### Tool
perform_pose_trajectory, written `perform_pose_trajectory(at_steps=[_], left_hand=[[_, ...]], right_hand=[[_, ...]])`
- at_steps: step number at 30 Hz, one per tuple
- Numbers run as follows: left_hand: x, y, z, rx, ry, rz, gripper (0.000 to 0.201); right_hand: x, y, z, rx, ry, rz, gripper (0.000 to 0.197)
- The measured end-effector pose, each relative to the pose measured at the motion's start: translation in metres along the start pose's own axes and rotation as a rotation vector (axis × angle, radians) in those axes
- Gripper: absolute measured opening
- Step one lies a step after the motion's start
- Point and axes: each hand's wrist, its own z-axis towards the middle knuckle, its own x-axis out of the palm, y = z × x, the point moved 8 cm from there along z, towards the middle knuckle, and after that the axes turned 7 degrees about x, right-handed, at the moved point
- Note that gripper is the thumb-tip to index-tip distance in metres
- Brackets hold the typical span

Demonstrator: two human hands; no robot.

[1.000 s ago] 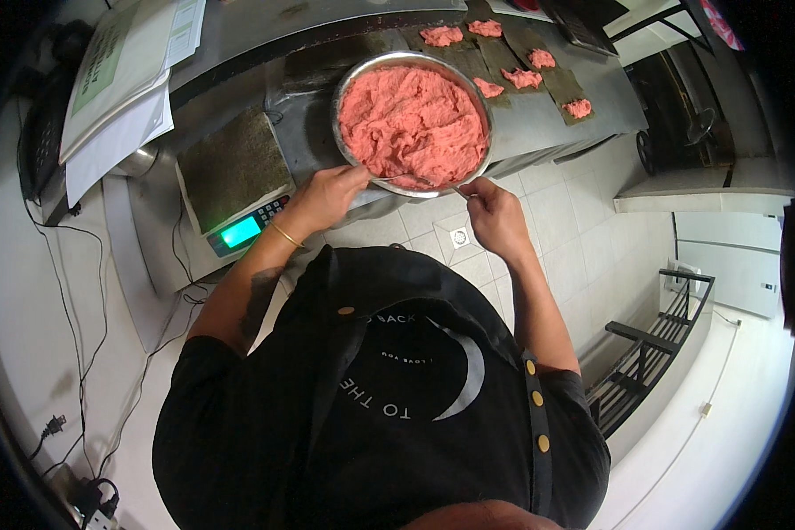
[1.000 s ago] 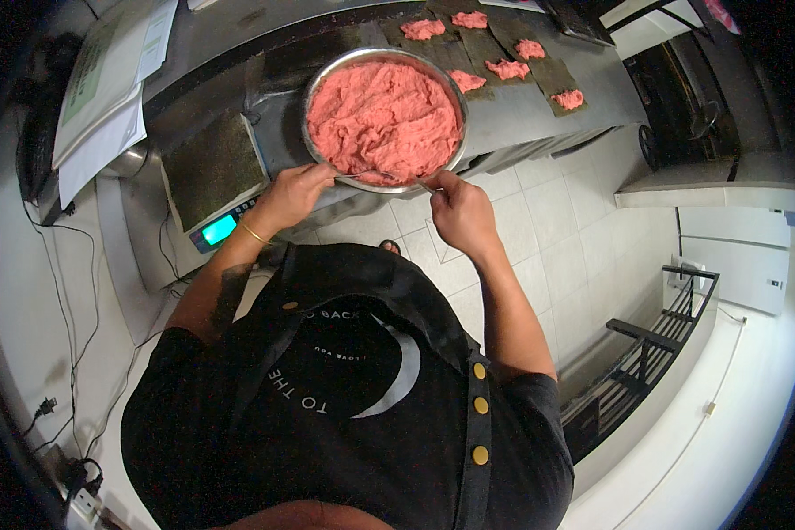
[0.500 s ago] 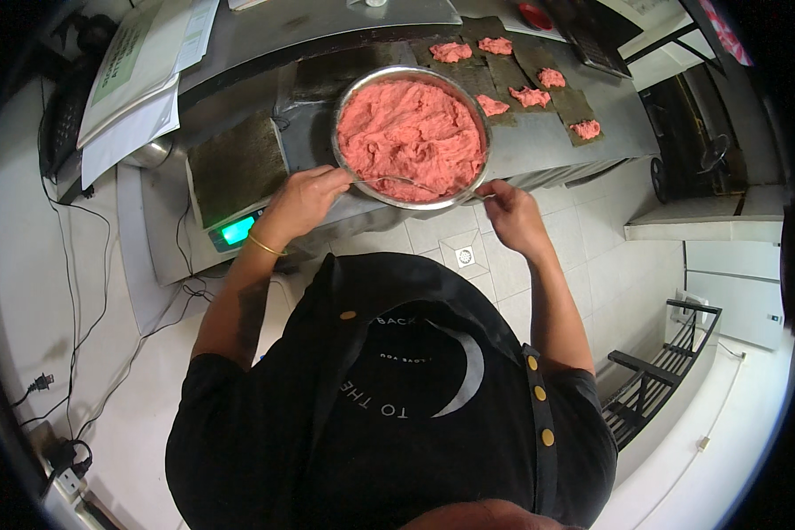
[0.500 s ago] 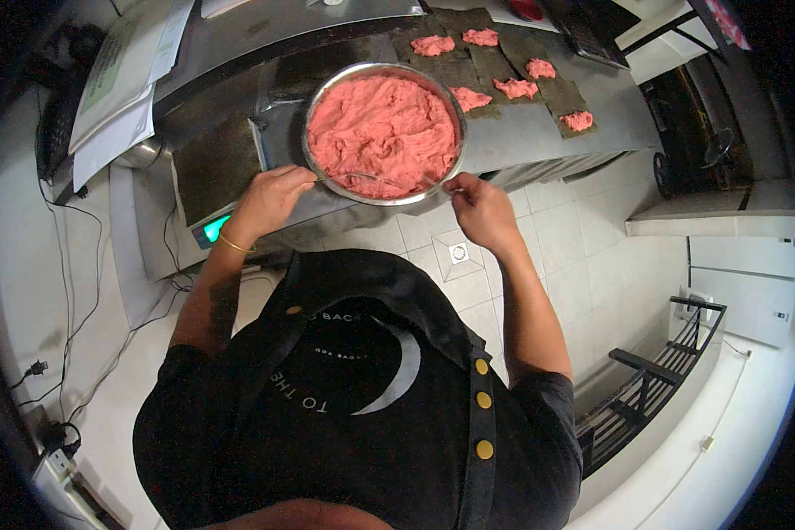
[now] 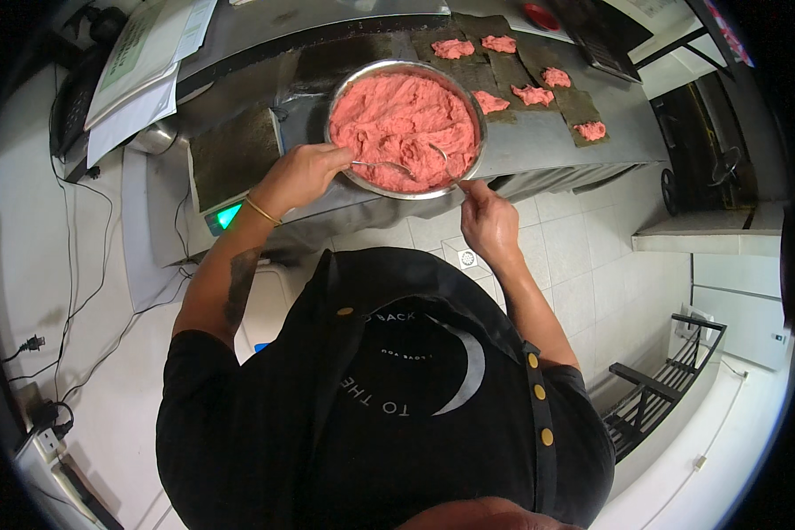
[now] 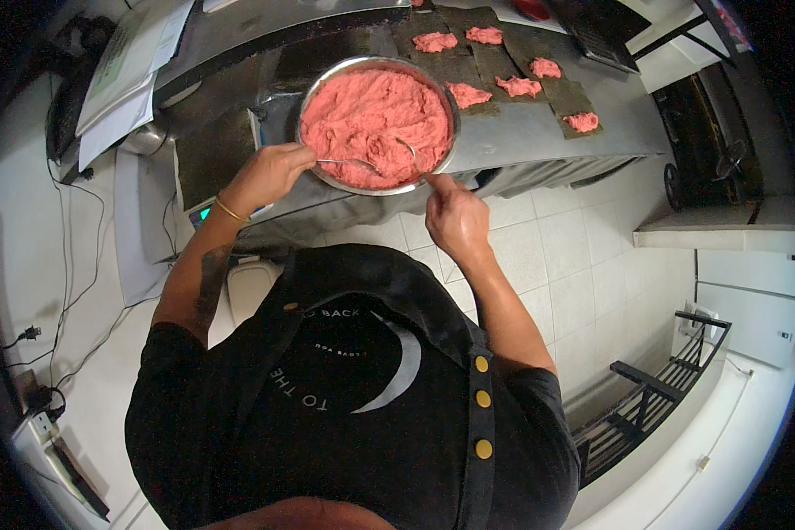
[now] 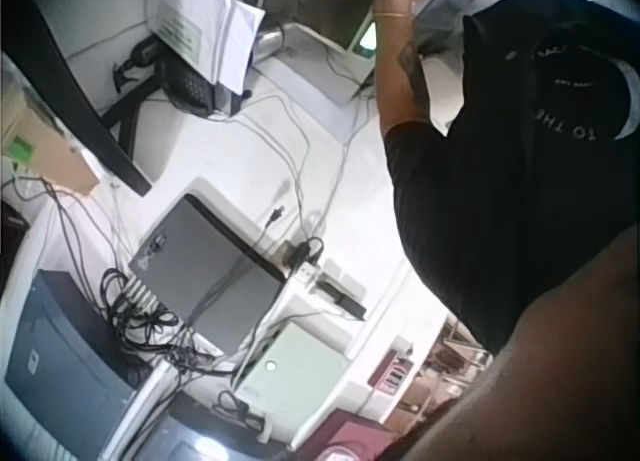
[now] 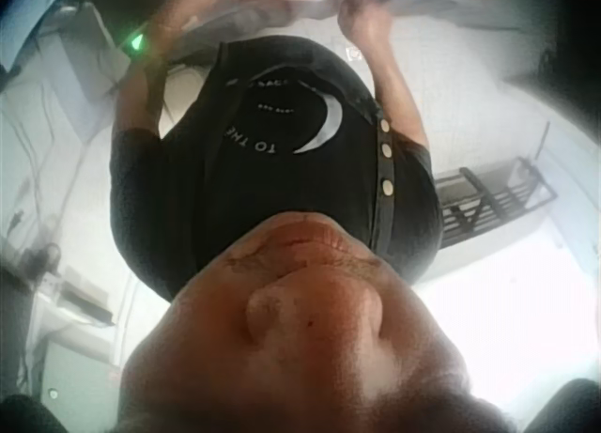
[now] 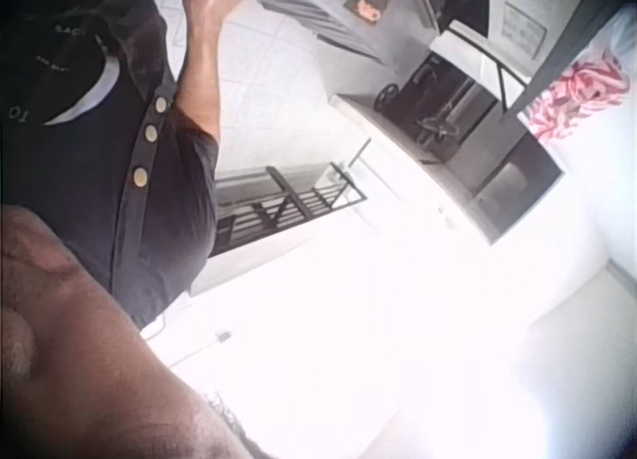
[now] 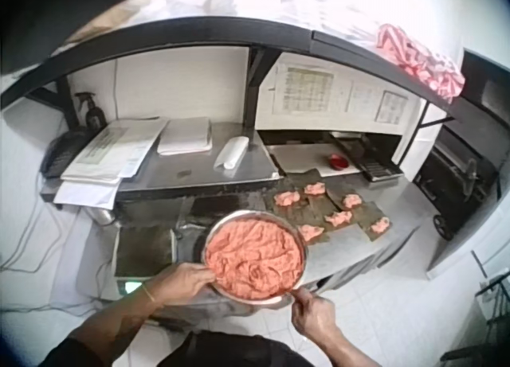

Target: The person scoops pink meat paste from a metal bowl using spoons, portions it onto green leaves placed on a digital scale, and moves the finished items to a stack on a stainless steel counter.

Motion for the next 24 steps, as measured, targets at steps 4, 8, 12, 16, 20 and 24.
perform_pose_trajectory(at_steps=[4, 8, 12, 16, 20, 24], left_hand=[[-0.002, -0.002, 0.0, -0.02, -0.041, -0.004, 0.008], [0.001, 0.006, -0.005, -0.044, -0.077, -0.047, 0.01], [-0.006, 0.008, -0.005, -0.084, -0.076, -0.046, 0.012], [-0.03, 0.006, 0.006, -0.046, -0.107, 0.0, 0.013], [-0.06, -0.012, 0.029, 0.022, -0.121, 0.059, 0.014], [-0.084, -0.023, 0.05, 0.066, -0.177, 0.102, 0.016]], right_hand=[[0.01, 0.008, -0.003, 0.122, 0.117, 0.073, 0.026], [0.025, -0.001, 0.005, 0.154, 0.181, 0.19, 0.024], [0.029, -0.014, 0.021, 0.188, 0.267, 0.369, 0.02], [0.012, -0.004, 0.041, 0.247, 0.402, 0.509, 0.018], [-0.003, -0.006, 0.063, 0.169, 0.406, 0.592, 0.018], [-0.032, -0.004, 0.084, 0.166, 0.418, 0.715, 0.019]])
